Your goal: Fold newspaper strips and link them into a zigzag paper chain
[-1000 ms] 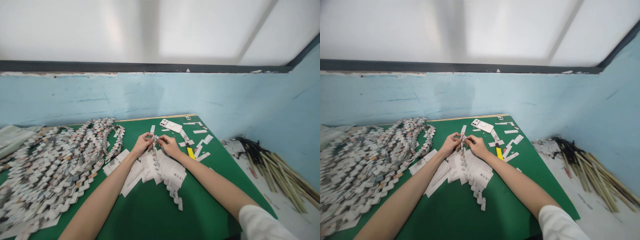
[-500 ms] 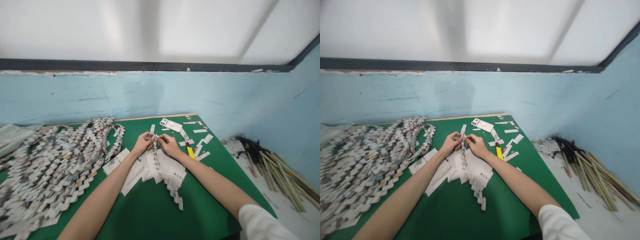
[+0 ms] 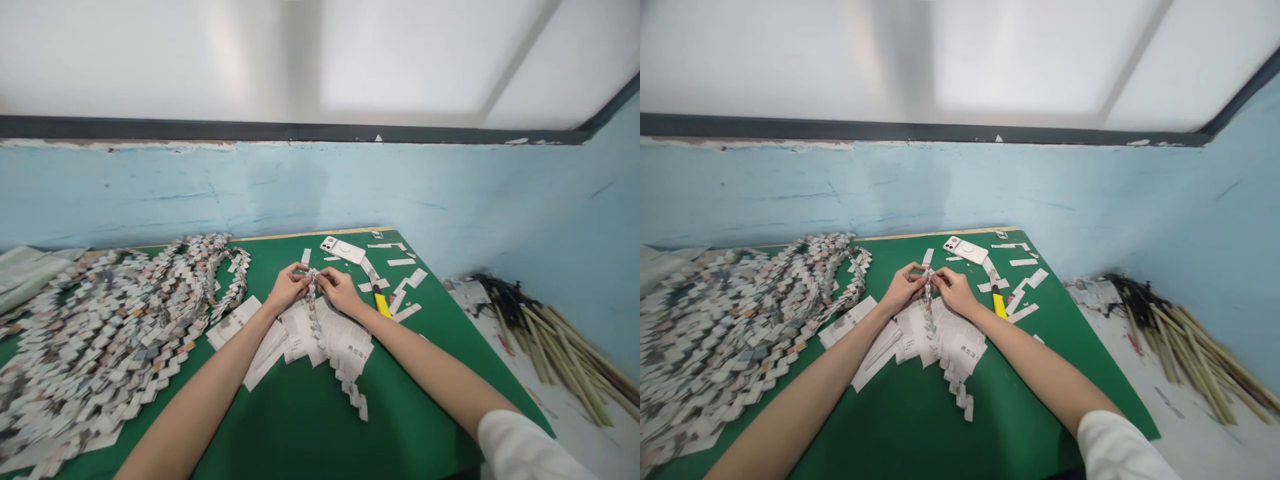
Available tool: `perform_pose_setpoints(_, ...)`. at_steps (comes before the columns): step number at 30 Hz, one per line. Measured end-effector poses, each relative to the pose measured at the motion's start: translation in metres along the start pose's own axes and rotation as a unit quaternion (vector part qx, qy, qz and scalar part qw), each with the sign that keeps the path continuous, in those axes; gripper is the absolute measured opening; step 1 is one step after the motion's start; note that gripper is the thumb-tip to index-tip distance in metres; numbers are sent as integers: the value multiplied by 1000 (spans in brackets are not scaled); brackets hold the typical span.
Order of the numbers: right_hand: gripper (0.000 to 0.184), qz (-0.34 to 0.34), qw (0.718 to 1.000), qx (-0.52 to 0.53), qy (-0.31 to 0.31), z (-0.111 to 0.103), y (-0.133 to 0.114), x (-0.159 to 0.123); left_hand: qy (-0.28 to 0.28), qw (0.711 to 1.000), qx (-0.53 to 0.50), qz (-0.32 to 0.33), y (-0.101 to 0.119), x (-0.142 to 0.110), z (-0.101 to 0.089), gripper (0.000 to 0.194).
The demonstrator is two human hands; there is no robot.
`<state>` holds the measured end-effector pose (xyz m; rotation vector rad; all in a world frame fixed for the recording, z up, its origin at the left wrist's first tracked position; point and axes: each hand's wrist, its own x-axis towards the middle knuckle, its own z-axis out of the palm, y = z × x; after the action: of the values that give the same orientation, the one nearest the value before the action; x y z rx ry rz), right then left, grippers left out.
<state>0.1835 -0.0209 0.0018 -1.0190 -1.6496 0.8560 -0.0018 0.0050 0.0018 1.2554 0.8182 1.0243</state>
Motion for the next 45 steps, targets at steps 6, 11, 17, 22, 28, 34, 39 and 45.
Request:
perform_pose_setpoints(6,28,0,1000,17,-11,-2,3,2,-2,1000,17,4,1,-1,0,58)
perform_pose_setpoints(11,25,-4,1000,12,-17,-4,3,2,-6,999,40,13,-5,2,-3,59)
perform_pose_setpoints(17,27,0,1000,4,-14,-3,2,1,-3,998,51,21,-10,3,-4,58)
perform_pose_setpoints(22,28,-2,1000,-3,-14,-3,1,-1,7,997,73,21,-8,2,-3,56)
perform_pose_setpoints(28,27,22,999,30,-37,-6,7,4,5,998,67,8,-7,1,-3,58)
perform_pose_setpoints(34,28,36,994,70,-77,-13,12,12,-3,1000,23,-15,-3,2,-2,62)
perform_pose_setpoints(39,29,44,993,75,-83,-16,11,15,-15,999,22,-17,-2,2,-2,61)
perform_pose_setpoints(45,30,38,992,92,-83,-19,6,16,-32,999,16,-6,-10,4,-4,58)
